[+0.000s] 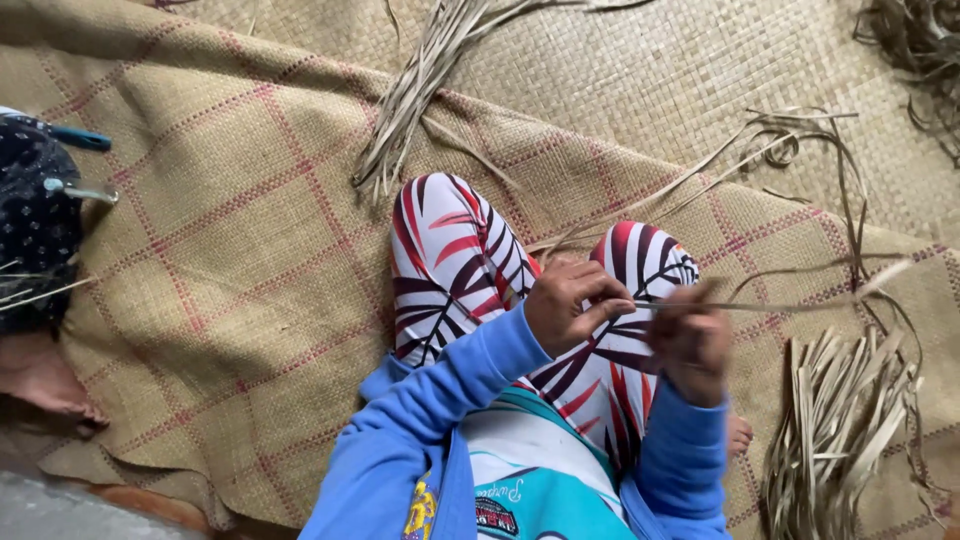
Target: Manually splitting dried plant fibers into thinner strips using a small wooden guide to prepare them for weaving.
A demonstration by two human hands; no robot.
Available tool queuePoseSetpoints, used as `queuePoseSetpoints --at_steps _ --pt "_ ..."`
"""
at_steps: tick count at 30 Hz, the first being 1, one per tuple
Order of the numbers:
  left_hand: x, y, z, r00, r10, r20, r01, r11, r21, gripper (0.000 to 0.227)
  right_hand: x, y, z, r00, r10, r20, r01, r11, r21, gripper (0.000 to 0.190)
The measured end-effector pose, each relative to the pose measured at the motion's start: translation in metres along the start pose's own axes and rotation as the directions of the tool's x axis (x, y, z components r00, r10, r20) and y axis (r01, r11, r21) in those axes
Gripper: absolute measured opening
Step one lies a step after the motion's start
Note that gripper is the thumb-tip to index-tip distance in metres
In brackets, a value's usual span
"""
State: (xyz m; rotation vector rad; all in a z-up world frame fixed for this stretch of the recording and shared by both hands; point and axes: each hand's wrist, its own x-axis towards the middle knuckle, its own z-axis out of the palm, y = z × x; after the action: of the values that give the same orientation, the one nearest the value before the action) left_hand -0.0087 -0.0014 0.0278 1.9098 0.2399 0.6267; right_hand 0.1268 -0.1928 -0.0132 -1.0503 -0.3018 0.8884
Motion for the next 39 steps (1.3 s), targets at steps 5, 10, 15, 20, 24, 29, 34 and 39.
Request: queuePoseSetpoints --at_steps 5,10,15,20,24,29,34,39 --pt "-0.001 -0.004 -0.002 1.0 0.023 0.009 -0.023 0.998 0.06 0.01 -0.006 -0.011 0.019 0.996 -0.048 -0.08 0.047 0.999 -0.014 0.022" --pt "0.001 -0.002 -0.015 1.0 0.016 0.003 -0.016 0.997 0.079 0.011 0.003 -0.082 0.014 0.893 -0.383 -0.236 0.388 0.921 -0.028 0.041" --pt "0.0 -0.006 0.008 0.993 0.025 -0.114 -0.034 0.996 -0.078 0.007 0.001 0.047 -0.088 0.959 0.28 0.03 -0.272 0.892 0.362 0.054" --pt "-0.004 -0.007 0.009 0.994 0.049 -0.097 -0.053 0.998 -0.041 0.007 -0.005 0.008 0.01 0.991 -0.132 -0.003 0.125 0.949 -0.29 0.04" --pt "-0.005 -0.027 -0.002 0.991 0.066 -0.114 -0.063 0.998 0.023 0.007 -0.016 -0.055 -0.018 0.858 -0.443 -0.26 0.41 0.896 -0.171 0.046" --pt "-0.004 -0.025 0.01 0.988 0.071 -0.135 -0.07 0.998 0.012 0.008 0.02 0.0 -0.05 0.965 -0.263 0.006 0.255 0.941 0.224 0.028" --pt "-0.004 -0.021 0.013 0.99 0.105 -0.094 -0.103 0.994 0.02 0.009 0.0 0.012 0.012 0.975 -0.221 0.008 0.203 0.882 -0.425 0.065" --pt "-0.003 -0.052 -0.007 0.982 0.163 -0.092 -0.156 0.985 0.076 0.009 -0.024 -0.06 -0.015 0.844 -0.454 -0.286 0.394 0.886 -0.245 0.062"
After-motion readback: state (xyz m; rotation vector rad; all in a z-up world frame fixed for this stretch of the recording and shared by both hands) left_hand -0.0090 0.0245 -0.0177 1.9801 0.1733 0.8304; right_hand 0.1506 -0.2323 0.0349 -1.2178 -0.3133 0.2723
